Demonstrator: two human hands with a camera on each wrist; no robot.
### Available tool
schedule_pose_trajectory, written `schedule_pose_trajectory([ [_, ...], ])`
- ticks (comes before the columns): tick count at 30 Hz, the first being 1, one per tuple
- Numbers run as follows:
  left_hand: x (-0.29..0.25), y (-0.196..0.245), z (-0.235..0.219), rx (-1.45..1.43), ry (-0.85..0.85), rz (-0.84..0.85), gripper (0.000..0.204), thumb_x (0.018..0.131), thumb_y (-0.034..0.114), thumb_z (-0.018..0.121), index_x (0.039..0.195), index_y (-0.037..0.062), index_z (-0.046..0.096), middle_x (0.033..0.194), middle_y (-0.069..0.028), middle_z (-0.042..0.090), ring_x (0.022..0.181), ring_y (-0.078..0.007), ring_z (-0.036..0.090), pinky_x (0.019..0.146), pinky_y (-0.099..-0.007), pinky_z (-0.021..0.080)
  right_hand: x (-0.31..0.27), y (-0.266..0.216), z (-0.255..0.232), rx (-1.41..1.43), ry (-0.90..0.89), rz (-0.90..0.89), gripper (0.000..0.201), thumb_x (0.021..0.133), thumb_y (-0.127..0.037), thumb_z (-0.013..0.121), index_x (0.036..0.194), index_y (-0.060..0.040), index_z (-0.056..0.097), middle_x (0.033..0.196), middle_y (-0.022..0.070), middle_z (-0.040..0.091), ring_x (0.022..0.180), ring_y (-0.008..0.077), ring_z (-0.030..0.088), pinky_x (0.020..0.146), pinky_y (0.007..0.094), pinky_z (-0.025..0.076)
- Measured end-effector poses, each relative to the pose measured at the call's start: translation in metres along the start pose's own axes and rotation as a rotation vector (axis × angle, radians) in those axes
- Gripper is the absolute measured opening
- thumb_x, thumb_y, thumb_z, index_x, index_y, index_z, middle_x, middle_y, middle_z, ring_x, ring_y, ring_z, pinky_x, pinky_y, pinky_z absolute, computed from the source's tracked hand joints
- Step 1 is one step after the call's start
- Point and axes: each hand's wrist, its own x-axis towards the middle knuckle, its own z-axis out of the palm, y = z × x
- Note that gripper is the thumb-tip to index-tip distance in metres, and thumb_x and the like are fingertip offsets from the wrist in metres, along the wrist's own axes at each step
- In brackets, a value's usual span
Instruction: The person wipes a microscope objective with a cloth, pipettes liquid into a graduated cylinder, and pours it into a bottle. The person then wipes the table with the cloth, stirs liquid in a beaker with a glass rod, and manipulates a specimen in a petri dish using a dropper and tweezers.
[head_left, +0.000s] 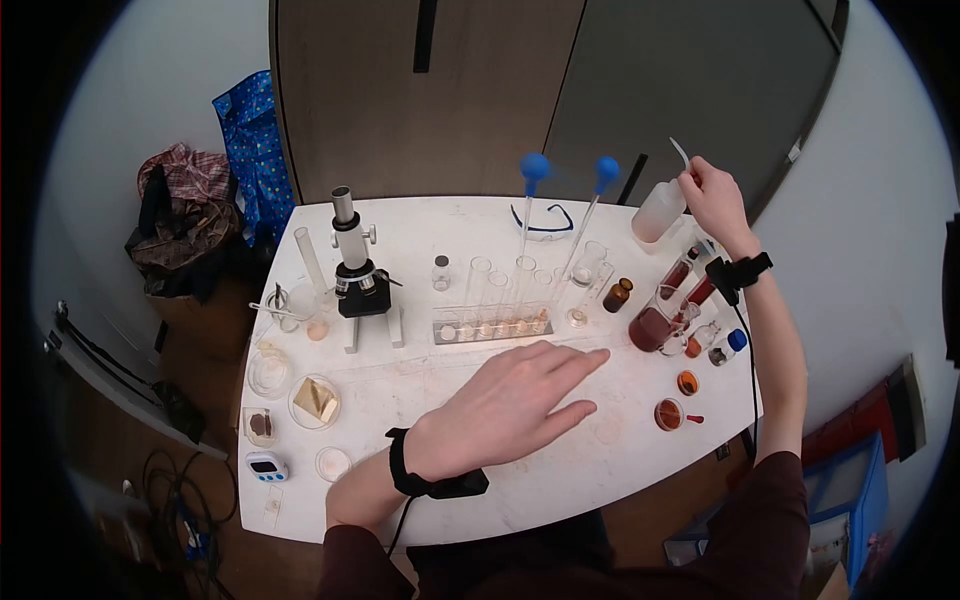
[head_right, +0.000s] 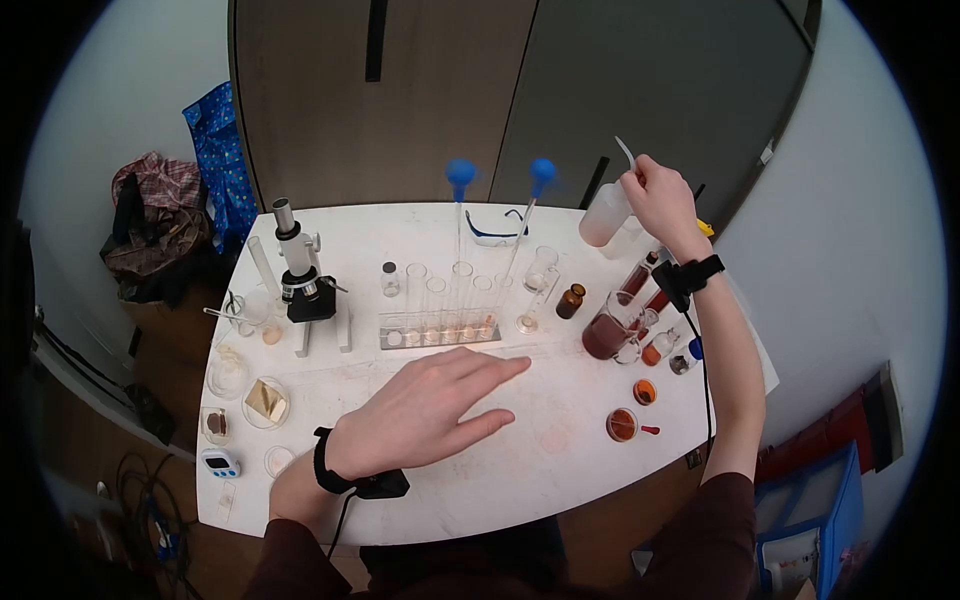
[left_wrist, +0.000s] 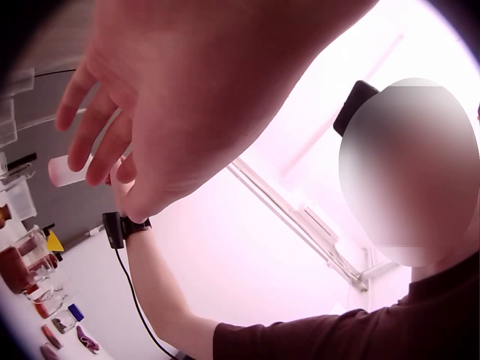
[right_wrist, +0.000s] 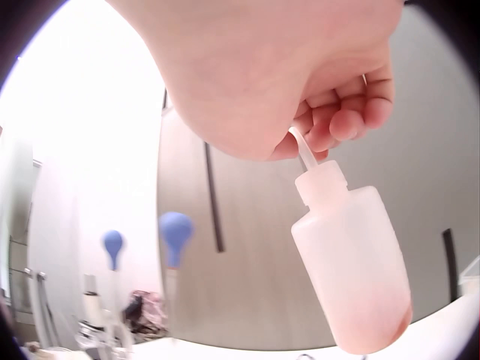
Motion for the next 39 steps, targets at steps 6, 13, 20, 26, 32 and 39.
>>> schedule_pose_trajectory([
  [6, 0.015, -0.007, 0.038, -0.012, 0.409, -0.039, 0.097, 0.093, 0.038, 0.082, 0.165, -0.0008, 0.03, 0.141, -0.0284, 0.059, 0.136, -0.0424, 0.056, 0.114, -0.0462, 0.046, -0.125, -0.066, -0.057, 0.435, -0.061, -0.207, 0.017, 0.098, -0.015, 0.061, 0.091, 0.0012, 0.06, 0.067, 0.0066, 0.059, 0.059, 0.0117, 0.054, 0.058, 0.0306, 0.044],
  [13, 0.002, 0.026, 0.047, -0.412, 0.255, -0.111, 0.11, 0.081, 0.039, 0.092, 0.164, 0.0018, 0.029, 0.144, -0.027, 0.059, 0.125, -0.0425, 0.066, 0.106, -0.0473, 0.053, -0.202, -0.107, -0.076, 0.692, -0.036, -0.56, 0.018, 0.093, -0.018, 0.075, 0.102, -0.005, 0.066, 0.08, 0.0056, 0.066, 0.06, 0.0143, 0.057, 0.056, 0.0291, 0.044],
  [20, -0.003, 0.025, 0.039, -0.276, 0.41, -0.076, 0.09, 0.08, 0.035, 0.092, 0.15, 0.0038, 0.043, 0.132, -0.0199, 0.064, 0.115, -0.0383, 0.069, 0.097, -0.0458, 0.056, -0.194, -0.117, -0.082, 0.681, -0.293, -0.496, 0.043, 0.076, -0.031, 0.094, 0.097, -0.0069, 0.066, 0.077, -0.0005, 0.066, 0.054, 0.0102, 0.052, 0.051, 0.026, 0.039],
  [26, 0.0, 0.018, 0.031, -0.491, 0.194, -0.088, 0.089, 0.081, 0.033, 0.091, 0.151, 0.0053, 0.043, 0.131, -0.0189, 0.064, 0.116, -0.0341, 0.068, 0.098, -0.0444, 0.056, -0.199, -0.115, -0.073, 0.767, -0.363, -0.366, 0.036, 0.083, -0.031, 0.089, 0.097, -0.0077, 0.065, 0.075, 0.0004, 0.066, 0.056, 0.0113, 0.052, 0.054, 0.0262, 0.04],
  [32, -0.002, 0.007, 0.025, -0.952, -0.104, -0.119, 0.085, 0.082, 0.031, 0.09, 0.15, 0.0057, 0.045, 0.131, -0.011, 0.062, 0.116, -0.0225, 0.065, 0.098, -0.0382, 0.054, -0.187, -0.111, -0.072, 0.92, -0.503, -0.431, 0.035, 0.088, -0.032, 0.084, 0.108, -0.0076, 0.069, 0.091, 0.0014, 0.068, 0.074, 0.0115, 0.057, 0.064, 0.026, 0.043],
  [39, -0.002, 0.001, 0.013, -1.297, -0.347, -0.266, 0.093, 0.078, 0.03, 0.095, 0.152, 0.0074, 0.043, 0.126, -0.006, 0.063, 0.115, -0.0167, 0.062, 0.1, -0.0347, 0.052, -0.177, -0.101, -0.066, 1.073, -0.678, -0.41, 0.055, 0.088, -0.041, 0.084, 0.126, -0.0036, 0.071, 0.114, 0.0071, 0.063, 0.108, 0.0218, 0.059, 0.092, 0.0352, 0.048],
])
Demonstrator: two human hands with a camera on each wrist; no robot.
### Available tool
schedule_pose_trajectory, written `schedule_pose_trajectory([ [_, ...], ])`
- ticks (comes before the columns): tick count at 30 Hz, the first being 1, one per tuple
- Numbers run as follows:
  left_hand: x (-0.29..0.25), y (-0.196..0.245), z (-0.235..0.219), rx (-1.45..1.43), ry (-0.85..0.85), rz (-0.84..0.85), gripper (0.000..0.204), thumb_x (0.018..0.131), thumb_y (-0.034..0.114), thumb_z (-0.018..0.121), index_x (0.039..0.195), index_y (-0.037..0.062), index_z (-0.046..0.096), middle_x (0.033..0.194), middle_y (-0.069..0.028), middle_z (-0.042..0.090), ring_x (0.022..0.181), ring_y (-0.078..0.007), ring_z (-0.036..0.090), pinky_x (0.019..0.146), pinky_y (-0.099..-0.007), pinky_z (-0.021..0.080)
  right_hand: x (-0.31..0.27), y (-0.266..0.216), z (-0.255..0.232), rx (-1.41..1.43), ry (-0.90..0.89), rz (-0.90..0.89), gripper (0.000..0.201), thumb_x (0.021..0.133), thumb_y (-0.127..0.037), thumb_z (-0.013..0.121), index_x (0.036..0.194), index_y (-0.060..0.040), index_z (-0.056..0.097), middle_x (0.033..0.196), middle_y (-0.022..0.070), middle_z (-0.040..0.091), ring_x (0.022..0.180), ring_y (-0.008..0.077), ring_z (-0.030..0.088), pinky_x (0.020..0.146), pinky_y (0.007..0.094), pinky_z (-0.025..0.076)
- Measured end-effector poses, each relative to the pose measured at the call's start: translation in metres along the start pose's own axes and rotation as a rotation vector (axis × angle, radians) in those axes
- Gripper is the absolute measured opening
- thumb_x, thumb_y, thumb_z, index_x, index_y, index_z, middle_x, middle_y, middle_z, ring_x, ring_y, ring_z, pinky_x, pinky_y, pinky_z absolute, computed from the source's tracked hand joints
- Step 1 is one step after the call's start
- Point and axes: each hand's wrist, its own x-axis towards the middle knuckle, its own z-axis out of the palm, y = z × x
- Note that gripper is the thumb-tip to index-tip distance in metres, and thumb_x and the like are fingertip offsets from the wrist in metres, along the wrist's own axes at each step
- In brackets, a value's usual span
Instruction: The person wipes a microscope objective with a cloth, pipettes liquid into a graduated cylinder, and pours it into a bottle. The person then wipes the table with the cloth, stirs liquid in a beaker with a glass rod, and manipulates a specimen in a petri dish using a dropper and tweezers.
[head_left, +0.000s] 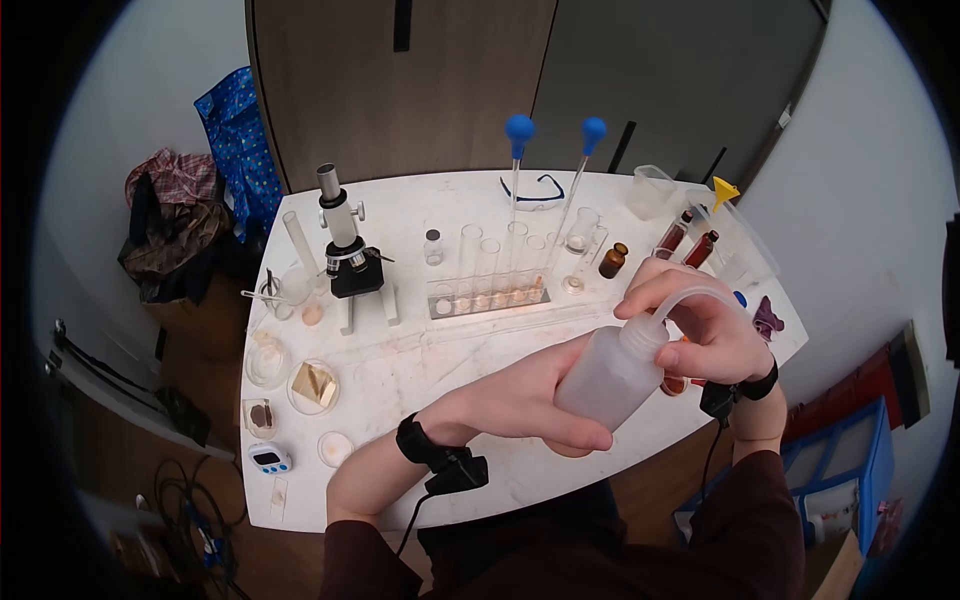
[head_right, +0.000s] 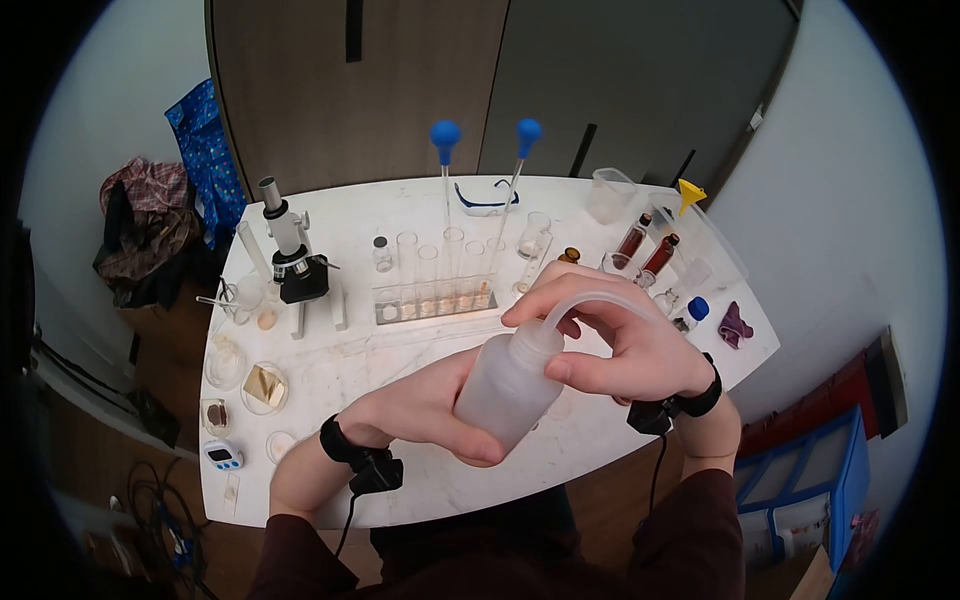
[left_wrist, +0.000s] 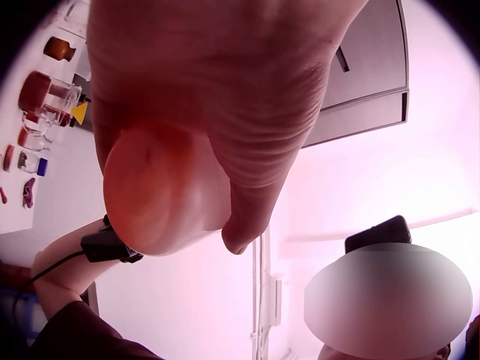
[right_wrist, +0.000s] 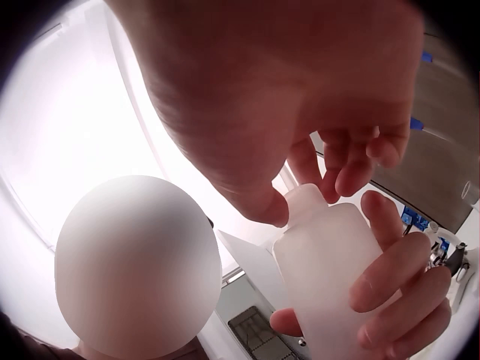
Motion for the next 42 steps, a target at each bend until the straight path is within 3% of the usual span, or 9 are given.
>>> schedule_pose_trajectory([
  [5, 0.008, -0.008, -0.001, -0.023, 0.077, 0.108, 0.098, 0.076, 0.032, 0.097, 0.153, 0.0082, 0.042, 0.127, -0.0064, 0.062, 0.118, -0.0174, 0.061, 0.101, -0.0353, 0.052, 0.001, 0.011, 0.013, 0.176, 0.128, 0.009, 0.064, 0.088, -0.042, 0.084, 0.137, -0.0049, 0.064, 0.12, 0.0054, 0.061, 0.112, 0.02, 0.059, 0.099, 0.0359, 0.046],
  [7, 0.011, -0.013, -0.003, 0.05, 0.099, 0.22, 0.093, 0.084, 0.032, 0.092, 0.155, 0.0052, 0.038, 0.133, -0.0093, 0.057, 0.118, -0.0183, 0.061, 0.093, -0.0355, 0.055, -0.001, 0.019, 0.012, 0.182, 0.142, -0.049, 0.069, 0.088, -0.042, 0.085, 0.141, -0.0051, 0.061, 0.122, 0.005, 0.061, 0.113, 0.0193, 0.059, 0.1, 0.0361, 0.045],
  [9, 0.009, -0.012, -0.001, 0.065, 0.127, 0.192, 0.093, 0.084, 0.032, 0.092, 0.155, 0.0048, 0.038, 0.134, -0.0095, 0.057, 0.119, -0.0184, 0.06, 0.094, -0.0358, 0.055, -0.005, 0.023, 0.009, 0.193, 0.095, 0.037, 0.068, 0.089, -0.026, 0.085, 0.147, -0.0059, 0.055, 0.137, 0.0091, 0.062, 0.129, 0.0224, 0.057, 0.116, 0.0438, 0.042],
  [12, 0.012, -0.017, -0.001, 0.124, 0.179, 0.241, 0.092, 0.086, 0.032, 0.091, 0.155, 0.004, 0.038, 0.135, -0.0101, 0.056, 0.12, -0.0189, 0.061, 0.094, -0.0358, 0.056, -0.001, -0.002, 0.027, 0.445, 0.203, 0.181, 0.063, 0.09, -0.024, 0.084, 0.144, -0.0074, 0.055, 0.133, 0.0085, 0.063, 0.128, 0.0214, 0.057, 0.117, 0.0438, 0.04],
  [14, 0.012, -0.017, 0.0, 0.169, 0.199, 0.315, 0.09, 0.086, 0.031, 0.09, 0.155, 0.0036, 0.038, 0.135, -0.0105, 0.056, 0.12, -0.0192, 0.061, 0.093, -0.0356, 0.056, 0.001, 0.0, 0.034, 0.467, 0.221, 0.11, 0.062, 0.091, -0.022, 0.083, 0.143, -0.0075, 0.054, 0.131, 0.008, 0.063, 0.128, 0.0206, 0.057, 0.116, 0.0431, 0.04],
  [16, 0.01, -0.011, 0.006, 0.104, 0.268, 0.193, 0.101, 0.081, 0.032, 0.094, 0.16, 0.0069, 0.036, 0.143, -0.0086, 0.053, 0.132, -0.0213, 0.055, 0.108, -0.0395, 0.049, 0.0, 0.011, 0.037, 0.491, 0.241, 0.041, 0.06, 0.092, -0.021, 0.082, 0.143, -0.0076, 0.053, 0.129, 0.0075, 0.064, 0.128, 0.0198, 0.058, 0.116, 0.0424, 0.041],
  [28, 0.012, -0.011, 0.008, 0.387, 0.418, 0.278, 0.08, 0.088, 0.03, 0.086, 0.15, 0.0018, 0.043, 0.138, -0.0169, 0.056, 0.128, -0.0284, 0.06, 0.105, -0.0444, 0.052, -0.006, 0.031, 0.044, 0.276, 0.354, -0.052, 0.07, 0.092, -0.023, 0.083, 0.149, -0.0054, 0.047, 0.143, 0.0119, 0.06, 0.138, 0.0226, 0.054, 0.117, 0.0442, 0.042],
  [35, 0.014, -0.01, 0.01, 0.411, 0.467, 0.285, 0.076, 0.087, 0.025, 0.089, 0.145, 0.0041, 0.046, 0.135, -0.0124, 0.058, 0.125, -0.0236, 0.061, 0.103, -0.0413, 0.053, -0.003, 0.023, 0.05, 0.402, 0.425, -0.052, 0.066, 0.091, -0.021, 0.084, 0.147, -0.0088, 0.05, 0.135, 0.0085, 0.06, 0.131, 0.0215, 0.056, 0.116, 0.0422, 0.042],
  [42, 0.014, -0.012, 0.01, 0.44, 0.44, 0.296, 0.082, 0.086, 0.027, 0.088, 0.151, 0.004, 0.043, 0.137, -0.0138, 0.057, 0.129, -0.026, 0.059, 0.106, -0.0424, 0.051, -0.015, 0.033, 0.044, 0.208, 0.434, -0.047, 0.058, 0.094, -0.024, 0.08, 0.143, -0.008, 0.052, 0.135, 0.0117, 0.064, 0.126, 0.0202, 0.058, 0.113, 0.0399, 0.044],
])
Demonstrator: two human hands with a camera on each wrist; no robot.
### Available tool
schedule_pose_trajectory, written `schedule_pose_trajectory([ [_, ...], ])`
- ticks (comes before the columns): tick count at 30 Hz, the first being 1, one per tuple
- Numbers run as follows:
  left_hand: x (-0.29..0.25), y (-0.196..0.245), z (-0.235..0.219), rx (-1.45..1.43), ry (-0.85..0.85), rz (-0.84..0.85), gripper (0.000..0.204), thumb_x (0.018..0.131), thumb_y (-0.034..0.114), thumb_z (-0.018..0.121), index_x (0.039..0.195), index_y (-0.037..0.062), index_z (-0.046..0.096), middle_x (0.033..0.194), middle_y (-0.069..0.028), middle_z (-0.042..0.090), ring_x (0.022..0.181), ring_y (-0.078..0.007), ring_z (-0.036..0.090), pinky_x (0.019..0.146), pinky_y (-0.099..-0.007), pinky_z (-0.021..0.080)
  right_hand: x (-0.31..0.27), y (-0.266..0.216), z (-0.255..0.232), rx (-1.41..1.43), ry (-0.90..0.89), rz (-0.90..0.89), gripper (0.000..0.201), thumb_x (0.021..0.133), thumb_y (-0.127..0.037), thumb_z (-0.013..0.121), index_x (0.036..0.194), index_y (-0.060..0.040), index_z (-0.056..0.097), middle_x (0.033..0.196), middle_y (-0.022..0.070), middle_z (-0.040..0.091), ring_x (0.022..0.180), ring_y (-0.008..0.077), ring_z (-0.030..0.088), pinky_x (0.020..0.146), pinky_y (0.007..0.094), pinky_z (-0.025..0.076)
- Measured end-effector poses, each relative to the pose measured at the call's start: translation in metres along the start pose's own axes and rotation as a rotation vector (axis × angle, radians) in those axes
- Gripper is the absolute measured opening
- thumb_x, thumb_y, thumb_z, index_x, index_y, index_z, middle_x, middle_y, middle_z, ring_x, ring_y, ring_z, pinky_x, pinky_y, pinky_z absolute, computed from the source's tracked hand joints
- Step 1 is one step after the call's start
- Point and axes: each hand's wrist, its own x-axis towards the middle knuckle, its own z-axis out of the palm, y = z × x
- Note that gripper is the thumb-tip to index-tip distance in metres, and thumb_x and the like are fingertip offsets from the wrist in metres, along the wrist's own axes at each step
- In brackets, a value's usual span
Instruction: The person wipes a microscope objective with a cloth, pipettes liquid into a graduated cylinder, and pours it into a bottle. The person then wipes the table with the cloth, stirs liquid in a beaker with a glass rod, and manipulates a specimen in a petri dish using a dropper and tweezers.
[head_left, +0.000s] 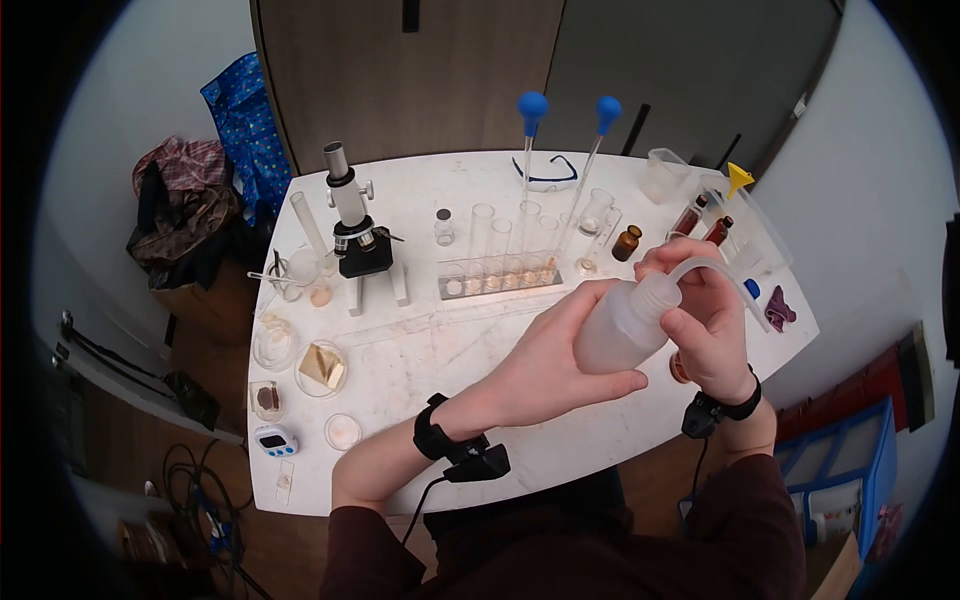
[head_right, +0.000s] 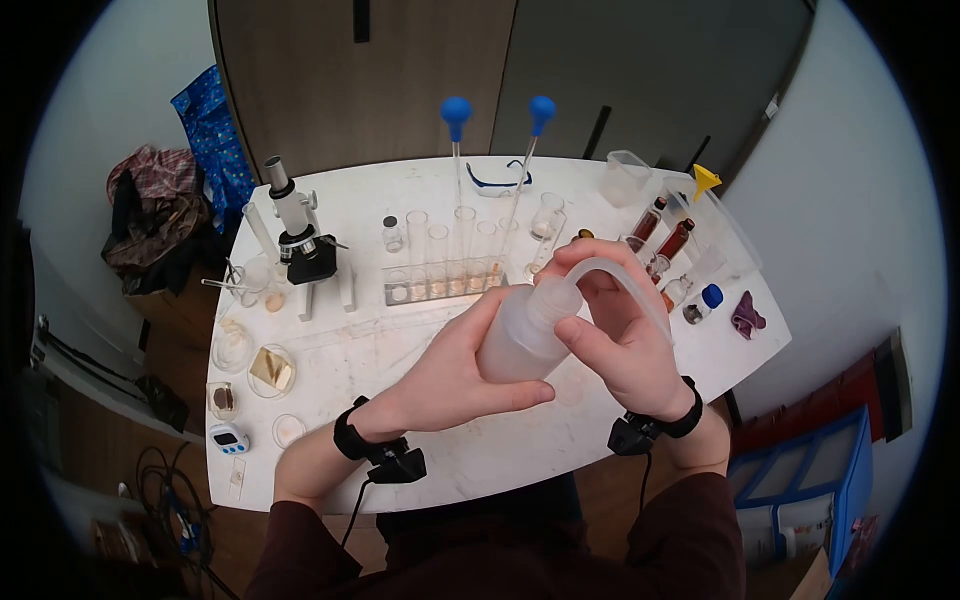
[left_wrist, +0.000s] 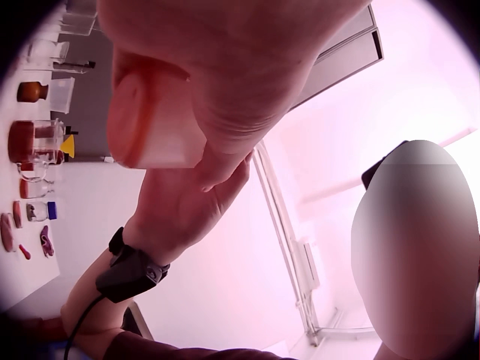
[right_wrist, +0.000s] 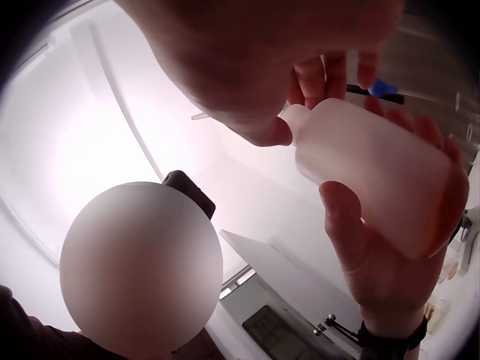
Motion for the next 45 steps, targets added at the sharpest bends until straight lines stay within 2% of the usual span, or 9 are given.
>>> schedule_pose_trajectory([
  [2, 0.0, 0.001, -0.002, -0.055, -0.015, 0.006, 0.084, 0.087, 0.027, 0.087, 0.153, 0.0032, 0.042, 0.138, -0.0153, 0.056, 0.13, -0.0285, 0.058, 0.109, -0.0435, 0.049, 0.0, -0.001, -0.001, 0.041, 0.004, -0.018, 0.058, 0.094, -0.024, 0.079, 0.143, -0.0076, 0.052, 0.133, 0.0125, 0.065, 0.126, 0.0208, 0.059, 0.113, 0.0406, 0.044],
  [11, 0.0, 0.002, -0.005, -0.392, -0.286, -0.233, 0.081, 0.09, 0.027, 0.084, 0.155, 0.0041, 0.041, 0.116, -0.0068, 0.062, 0.092, -0.0116, 0.064, 0.076, -0.027, 0.055, -0.012, -0.006, -0.017, 0.192, 0.266, -0.093, 0.062, 0.095, -0.036, 0.071, 0.145, -0.006, 0.05, 0.129, 0.0135, 0.063, 0.123, 0.0237, 0.06, 0.108, 0.0451, 0.047],
  [13, 0.001, 0.005, -0.006, -0.389, -0.309, -0.401, 0.103, 0.081, 0.038, 0.091, 0.163, 0.0079, 0.037, 0.139, -0.0086, 0.058, 0.129, -0.0201, 0.056, 0.105, -0.0373, 0.049, -0.021, -0.007, -0.027, 0.21, 0.348, -0.104, 0.062, 0.095, -0.036, 0.068, 0.146, -0.0059, 0.05, 0.129, 0.0124, 0.061, 0.121, 0.0231, 0.059, 0.108, 0.0451, 0.046],
  [19, 0.007, -0.028, 0.011, -0.289, -0.3, -0.427, 0.093, 0.086, 0.031, 0.088, 0.162, 0.0073, 0.04, 0.144, -0.0095, 0.058, 0.133, -0.0212, 0.055, 0.11, -0.0373, 0.047, -0.066, 0.005, -0.051, 0.296, 0.655, -0.093, 0.06, 0.101, -0.032, 0.067, 0.15, -0.0049, 0.046, 0.141, 0.0121, 0.057, 0.13, 0.021, 0.053, 0.118, 0.0427, 0.037],
  [23, 0.012, -0.035, 0.034, -0.277, -0.306, -0.497, 0.086, 0.089, 0.027, 0.086, 0.16, 0.0074, 0.042, 0.145, -0.0091, 0.057, 0.135, -0.0218, 0.055, 0.114, -0.0395, 0.044, -0.09, 0.014, -0.071, 0.412, 0.655, -0.075, 0.051, 0.105, -0.024, 0.063, 0.149, -0.0036, 0.047, 0.143, 0.011, 0.056, 0.131, 0.0203, 0.052, 0.112, 0.0392, 0.039],
  [26, 0.019, -0.051, 0.05, -0.153, -0.279, -0.395, 0.076, 0.094, 0.022, 0.082, 0.157, 0.0035, 0.042, 0.132, -0.0082, 0.061, 0.113, -0.0158, 0.064, 0.092, -0.0322, 0.058, -0.099, 0.026, -0.077, 0.437, 0.659, -0.056, 0.044, 0.109, -0.02, 0.059, 0.148, -0.0045, 0.049, 0.143, 0.0106, 0.058, 0.132, 0.0183, 0.053, 0.107, 0.037, 0.041],
  [29, 0.031, -0.059, 0.063, -0.06, -0.23, -0.286, 0.077, 0.094, 0.023, 0.082, 0.157, 0.003, 0.043, 0.137, -0.0093, 0.06, 0.119, -0.0183, 0.063, 0.097, -0.0344, 0.057, -0.102, 0.036, -0.084, 0.433, 0.665, -0.011, 0.04, 0.111, -0.019, 0.057, 0.148, -0.0061, 0.05, 0.144, 0.0096, 0.06, 0.131, 0.0154, 0.054, 0.106, 0.0359, 0.042],
  [31, 0.038, -0.055, 0.067, -0.078, -0.161, -0.359, 0.082, 0.092, 0.031, 0.085, 0.158, 0.0064, 0.043, 0.148, -0.0088, 0.057, 0.139, -0.0239, 0.054, 0.119, -0.0431, 0.042, -0.103, 0.044, -0.09, 0.415, 0.607, 0.038, 0.04, 0.111, -0.02, 0.057, 0.148, -0.0063, 0.05, 0.146, 0.0081, 0.06, 0.131, 0.0149, 0.054, 0.107, 0.0357, 0.042],
  [45, 0.12, -0.072, 0.091, -0.001, 0.003, -0.252, 0.078, 0.098, 0.031, 0.078, 0.16, 0.0028, 0.04, 0.152, -0.0136, 0.055, 0.142, -0.0247, 0.052, 0.121, -0.0418, 0.039, -0.127, 0.081, -0.17, 0.685, 0.735, 0.094, 0.035, 0.11, -0.029, 0.062, 0.139, -0.0103, 0.058, 0.13, 0.0007, 0.062, 0.118, 0.014, 0.055, 0.1, 0.0332, 0.043],
])
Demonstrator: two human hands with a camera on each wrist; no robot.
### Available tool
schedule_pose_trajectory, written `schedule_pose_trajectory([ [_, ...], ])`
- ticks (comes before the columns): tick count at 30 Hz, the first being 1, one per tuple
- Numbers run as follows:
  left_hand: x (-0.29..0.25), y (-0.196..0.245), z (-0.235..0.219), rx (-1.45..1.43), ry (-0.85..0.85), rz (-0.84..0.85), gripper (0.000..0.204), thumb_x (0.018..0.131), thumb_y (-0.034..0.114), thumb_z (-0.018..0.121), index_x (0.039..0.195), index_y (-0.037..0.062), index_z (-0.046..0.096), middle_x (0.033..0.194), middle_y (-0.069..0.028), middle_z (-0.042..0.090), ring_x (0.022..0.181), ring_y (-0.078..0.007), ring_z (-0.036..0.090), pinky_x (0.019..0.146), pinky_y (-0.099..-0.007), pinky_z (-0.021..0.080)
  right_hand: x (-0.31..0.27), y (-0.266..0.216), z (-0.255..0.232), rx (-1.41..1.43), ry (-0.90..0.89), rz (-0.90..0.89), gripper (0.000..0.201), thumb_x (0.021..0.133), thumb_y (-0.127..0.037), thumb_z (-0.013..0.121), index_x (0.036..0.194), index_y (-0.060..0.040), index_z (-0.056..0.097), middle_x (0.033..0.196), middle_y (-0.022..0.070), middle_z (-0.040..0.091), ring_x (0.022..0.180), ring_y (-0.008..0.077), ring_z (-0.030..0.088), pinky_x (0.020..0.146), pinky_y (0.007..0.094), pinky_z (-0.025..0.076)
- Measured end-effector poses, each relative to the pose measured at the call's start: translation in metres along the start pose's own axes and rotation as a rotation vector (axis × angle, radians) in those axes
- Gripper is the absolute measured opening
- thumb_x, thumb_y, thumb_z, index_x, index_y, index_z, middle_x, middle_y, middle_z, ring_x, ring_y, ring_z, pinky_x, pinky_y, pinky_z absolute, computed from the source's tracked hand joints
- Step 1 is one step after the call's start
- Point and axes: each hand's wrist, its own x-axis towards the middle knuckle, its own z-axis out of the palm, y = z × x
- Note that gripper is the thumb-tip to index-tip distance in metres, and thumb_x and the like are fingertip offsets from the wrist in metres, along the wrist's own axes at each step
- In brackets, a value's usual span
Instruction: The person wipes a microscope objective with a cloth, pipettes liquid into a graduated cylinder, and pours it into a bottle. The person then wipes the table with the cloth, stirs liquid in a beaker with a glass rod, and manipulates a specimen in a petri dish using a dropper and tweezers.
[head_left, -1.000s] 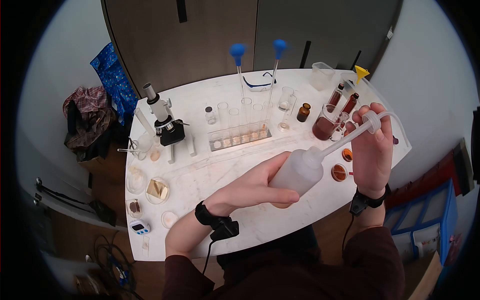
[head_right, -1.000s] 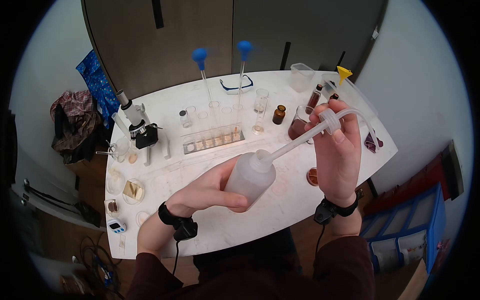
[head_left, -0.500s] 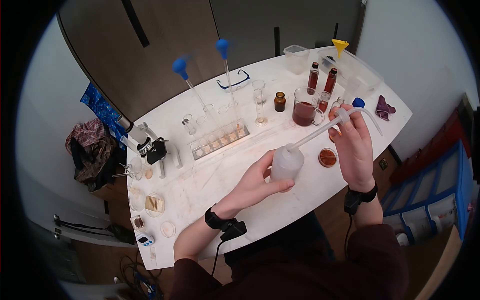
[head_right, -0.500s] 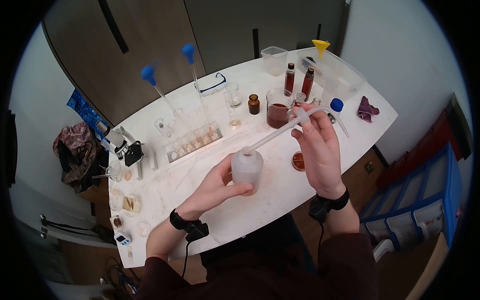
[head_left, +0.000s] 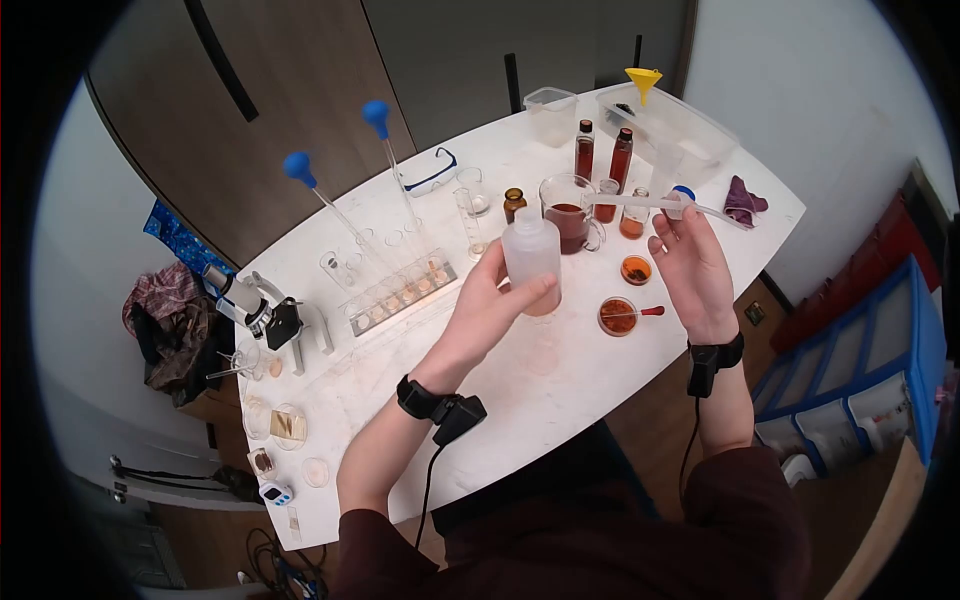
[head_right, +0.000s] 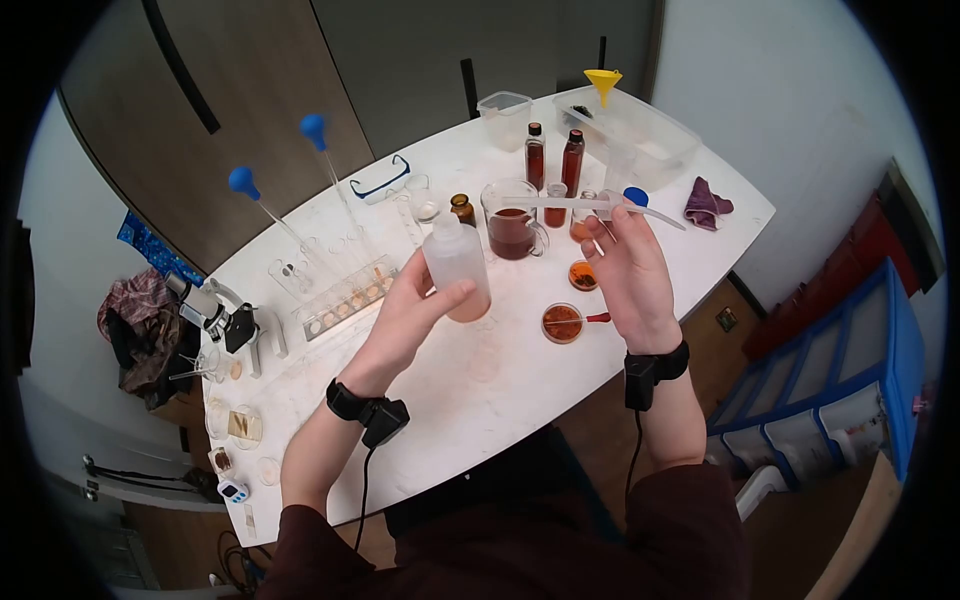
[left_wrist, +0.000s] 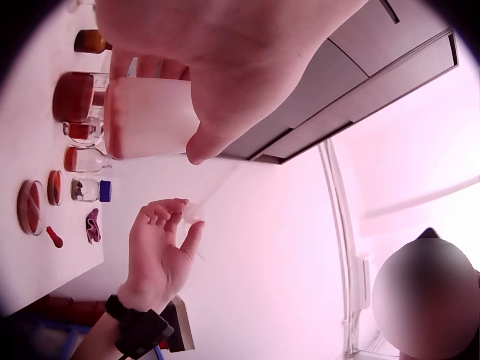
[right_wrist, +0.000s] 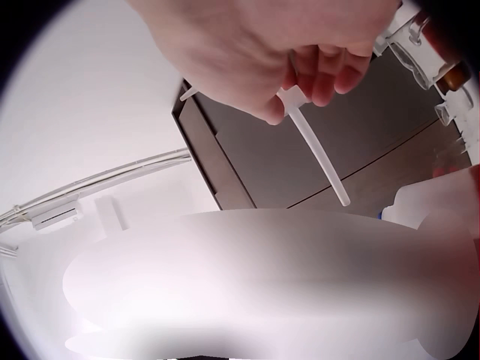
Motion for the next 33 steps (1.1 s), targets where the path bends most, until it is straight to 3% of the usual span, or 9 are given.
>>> schedule_pose_trajectory([
  [3, 0.026, -0.004, -0.005, 0.034, 0.072, 0.054, 0.072, 0.099, 0.029, 0.076, 0.156, -0.0013, 0.043, 0.147, -0.0151, 0.059, 0.14, -0.0239, 0.055, 0.119, -0.0397, 0.041, -0.007, -0.002, -0.024, 0.118, 0.075, -0.017, 0.028, 0.11, -0.029, 0.063, 0.132, -0.0125, 0.061, 0.125, 0.0001, 0.063, 0.114, 0.0139, 0.055, 0.098, 0.0332, 0.044],
  [8, 0.066, 0.003, -0.009, 0.209, 0.155, 0.106, 0.072, 0.096, 0.028, 0.076, 0.154, -0.0027, 0.045, 0.144, -0.0181, 0.061, 0.131, -0.0247, 0.062, 0.111, -0.04, 0.049, -0.037, -0.005, -0.053, 0.173, 0.095, -0.014, 0.029, 0.11, -0.028, 0.062, 0.134, -0.0109, 0.061, 0.122, 0.0003, 0.063, 0.112, 0.0142, 0.055, 0.094, 0.0322, 0.045],
  [11, 0.088, 0.012, -0.014, 0.474, 0.188, -0.002, 0.073, 0.092, 0.031, 0.078, 0.149, -0.0038, 0.047, 0.139, -0.0226, 0.064, 0.124, -0.0288, 0.067, 0.106, -0.0409, 0.053, -0.055, -0.002, -0.066, 0.229, 0.167, 0.023, 0.033, 0.111, -0.026, 0.06, 0.138, -0.0073, 0.059, 0.122, 0.0011, 0.063, 0.107, 0.0135, 0.056, 0.089, 0.0298, 0.047],
  [13, 0.103, 0.013, -0.018, 0.872, 0.222, 0.146, 0.071, 0.088, 0.032, 0.079, 0.143, -0.0032, 0.051, 0.132, -0.0254, 0.067, 0.117, -0.0338, 0.071, 0.102, -0.0425, 0.056, -0.065, 0.003, -0.076, 0.238, 0.184, 0.035, 0.033, 0.111, -0.026, 0.06, 0.138, -0.0072, 0.059, 0.12, 0.0011, 0.063, 0.106, 0.0135, 0.056, 0.088, 0.0297, 0.047],
  [20, 0.125, 0.024, -0.018, 1.189, 0.158, 0.147, 0.063, 0.085, 0.025, 0.076, 0.139, -0.001, 0.057, 0.125, -0.0237, 0.07, 0.112, -0.0383, 0.071, 0.097, -0.0462, 0.057, -0.094, 0.028, -0.115, 0.308, 0.344, 0.139, 0.029, 0.111, -0.025, 0.06, 0.134, -0.0069, 0.059, 0.115, 0.0016, 0.062, 0.101, 0.014, 0.056, 0.086, 0.0293, 0.048],
  [24, 0.13, 0.021, -0.016, 1.26, 0.125, 0.114, 0.06, 0.086, 0.021, 0.075, 0.139, -0.0001, 0.058, 0.127, -0.0224, 0.07, 0.113, -0.039, 0.07, 0.097, -0.0463, 0.057, -0.103, 0.031, -0.125, 0.32, 0.348, 0.137, 0.027, 0.111, -0.025, 0.06, 0.132, -0.0075, 0.06, 0.113, 0.0019, 0.061, 0.1, 0.014, 0.056, 0.085, 0.0292, 0.047],
  [33, 0.137, 0.008, -0.018, 1.55, 0.123, 0.366, 0.049, 0.084, 0.008, 0.077, 0.13, -0.0001, 0.062, 0.125, -0.0178, 0.069, 0.115, -0.0355, 0.067, 0.1, -0.0442, 0.056, -0.106, 0.037, -0.124, 0.353, 0.409, 0.15, 0.028, 0.111, -0.026, 0.06, 0.131, -0.0072, 0.06, 0.111, 0.002, 0.061, 0.101, 0.0144, 0.055, 0.087, 0.0292, 0.047],
])
